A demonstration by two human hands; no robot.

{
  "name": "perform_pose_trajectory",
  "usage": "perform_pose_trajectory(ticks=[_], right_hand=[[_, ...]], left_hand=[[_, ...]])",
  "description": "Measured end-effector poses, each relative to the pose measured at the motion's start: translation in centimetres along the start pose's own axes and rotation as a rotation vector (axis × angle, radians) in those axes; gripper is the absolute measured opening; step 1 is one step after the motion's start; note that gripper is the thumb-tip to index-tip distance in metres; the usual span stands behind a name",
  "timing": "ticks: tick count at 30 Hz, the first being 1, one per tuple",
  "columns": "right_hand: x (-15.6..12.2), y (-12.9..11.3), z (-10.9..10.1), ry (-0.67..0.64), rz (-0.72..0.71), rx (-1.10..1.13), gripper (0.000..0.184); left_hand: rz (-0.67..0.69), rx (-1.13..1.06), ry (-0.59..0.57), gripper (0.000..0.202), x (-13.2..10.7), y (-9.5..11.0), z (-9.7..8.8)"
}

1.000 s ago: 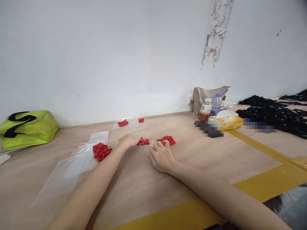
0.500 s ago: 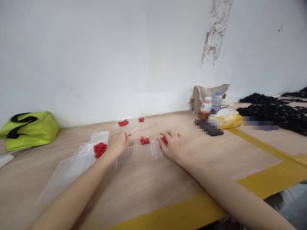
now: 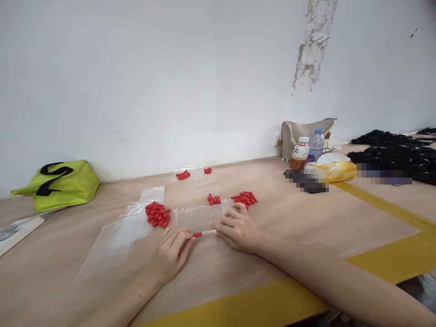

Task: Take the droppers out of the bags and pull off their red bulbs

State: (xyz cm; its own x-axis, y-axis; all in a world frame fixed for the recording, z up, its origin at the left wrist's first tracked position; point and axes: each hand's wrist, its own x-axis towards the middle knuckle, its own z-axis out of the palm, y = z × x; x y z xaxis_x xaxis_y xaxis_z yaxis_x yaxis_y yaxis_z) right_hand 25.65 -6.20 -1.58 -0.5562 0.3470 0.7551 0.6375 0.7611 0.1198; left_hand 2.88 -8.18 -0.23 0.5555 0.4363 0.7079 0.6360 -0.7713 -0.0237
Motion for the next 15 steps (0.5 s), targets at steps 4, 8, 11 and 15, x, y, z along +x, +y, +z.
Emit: perform_pose_trajectory(ticks=[4,8,11,15], right_hand=[[0.01,-0.20,0.57,-0.005,-0.034,0.023,0.019],[0.07,-0.35,0.82,-0.003,-0.062,0.023,0.016],[-0.06,-0.29,0.61,0.019,-0.092,0.025,0.013],[-0.23,-0.21,0.11,0.044,-0.125,0.038,0.011]], left_hand=[[-0.003,-0.021,-0.040,0.007,0.16,0.15,0.11],[0.028,0.011,-0.050,0.012,0.28,0.12,0.15],[0.076,0.034,-0.028,0.008,0.25,0.19,0.06],[0.119,0.035,-0.040,0.010,-0.12,0.42,-0.15]])
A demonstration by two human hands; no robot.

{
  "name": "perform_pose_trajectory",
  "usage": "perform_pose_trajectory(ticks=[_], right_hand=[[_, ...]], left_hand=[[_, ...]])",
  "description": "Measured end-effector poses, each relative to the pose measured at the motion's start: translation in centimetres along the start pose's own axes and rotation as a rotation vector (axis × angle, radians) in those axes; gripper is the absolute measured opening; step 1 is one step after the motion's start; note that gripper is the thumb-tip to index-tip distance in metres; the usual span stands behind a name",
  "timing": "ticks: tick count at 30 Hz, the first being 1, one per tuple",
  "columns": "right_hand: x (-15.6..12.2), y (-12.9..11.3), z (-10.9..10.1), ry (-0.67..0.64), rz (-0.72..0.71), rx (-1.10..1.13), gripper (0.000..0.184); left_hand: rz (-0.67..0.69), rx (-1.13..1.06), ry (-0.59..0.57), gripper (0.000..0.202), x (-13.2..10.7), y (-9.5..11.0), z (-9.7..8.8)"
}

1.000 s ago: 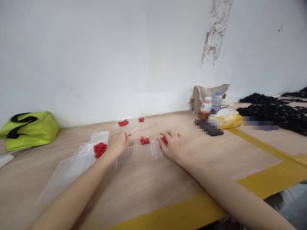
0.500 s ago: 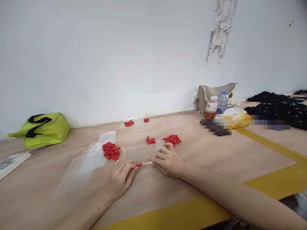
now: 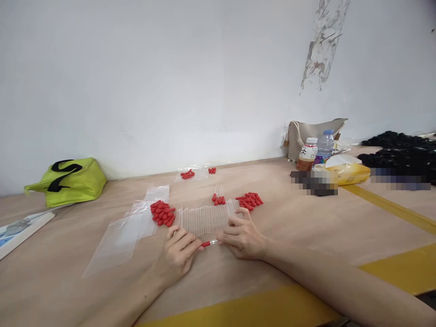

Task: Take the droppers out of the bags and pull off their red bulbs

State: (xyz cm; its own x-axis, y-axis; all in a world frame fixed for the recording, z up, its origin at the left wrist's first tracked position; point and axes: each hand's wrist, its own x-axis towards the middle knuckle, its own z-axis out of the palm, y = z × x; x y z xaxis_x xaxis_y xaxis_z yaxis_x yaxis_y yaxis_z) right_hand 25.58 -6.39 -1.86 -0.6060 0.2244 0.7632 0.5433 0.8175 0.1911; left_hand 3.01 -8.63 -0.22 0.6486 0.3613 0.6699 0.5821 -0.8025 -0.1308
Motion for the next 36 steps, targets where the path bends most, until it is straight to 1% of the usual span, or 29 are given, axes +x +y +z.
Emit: perform_pose_trajectory(ticks=[5,11,14,15,16,17,18,19,20,21,23,26,29,33,36], right_hand=[[0.0,0.0,-0.5,0.012,-0.029,0.022,0.010],[0.2,-0.3,-0.9,0.024,-0.039,0.006,0.011],[0.0,0.3,-1.3,0.031,-0.042,0.015,0.014],[-0.1,0.8,-1.5,0.038,-0.026,0.021,0.016],[-0.2,1.5,-1.7,0.054,0.022,0.020,0.019],[-0.3,2.2,-1.9,0.076,0.099,0.012,0.021],[-0.3,3.0,-2.1,0.092,0.222,-0.011,0.022],[-0.3,3.8,-2.2,0.113,0.371,-0.042,0.023],[-0.3,4.4,-2.3,0.099,0.477,-0.058,0.025],[-0.3,4.9,-2.2,0.082,0.572,-0.077,0.026],[-0.2,5.5,-1.9,0.017,0.667,-0.102,0.025],[-0.2,5.4,-1.3,-0.066,0.717,-0.166,0.024],[-0.4,5.1,-0.9,-0.079,0.699,-0.237,0.023],[-0.8,5.0,-0.6,-0.027,0.598,-0.297,0.023],[-0.9,4.9,-0.5,-0.026,0.529,-0.305,0.023]], left_hand=[[0.058,0.011,0.022,0.010,-0.3,0.2,-0.1],[0.138,0.102,0.058,0.011,0.5,0.7,-0.9],[0.172,0.135,0.060,0.014,0.2,-0.1,-1.8],[0.170,0.150,0.076,0.016,-0.1,-0.7,-2.2],[0.159,0.165,0.104,0.017,-0.4,-1.4,-2.7],[0.118,0.188,0.149,0.018,-0.8,-2.2,-3.0],[0.065,0.224,0.207,0.018,-1.0,-3.0,-3.4],[-0.018,0.231,0.271,0.018,-1.2,-3.7,-3.6],[-0.116,0.203,0.298,0.018,-1.3,-4.2,-3.7],[-0.202,0.168,0.296,0.018,-1.2,-4.7,-3.7],[-0.358,0.105,0.268,0.019,-1.0,-5.2,-3.4],[-0.565,0.115,0.234,0.027,-1.0,-6.2,-3.2],[-0.738,0.144,0.195,0.034,-1.8,-7.7,-3.6],[-0.869,0.060,0.144,0.038,-2.5,-9.6,-4.6],[-0.945,0.019,0.093,0.040,-1.9,-10.9,-5.2]])
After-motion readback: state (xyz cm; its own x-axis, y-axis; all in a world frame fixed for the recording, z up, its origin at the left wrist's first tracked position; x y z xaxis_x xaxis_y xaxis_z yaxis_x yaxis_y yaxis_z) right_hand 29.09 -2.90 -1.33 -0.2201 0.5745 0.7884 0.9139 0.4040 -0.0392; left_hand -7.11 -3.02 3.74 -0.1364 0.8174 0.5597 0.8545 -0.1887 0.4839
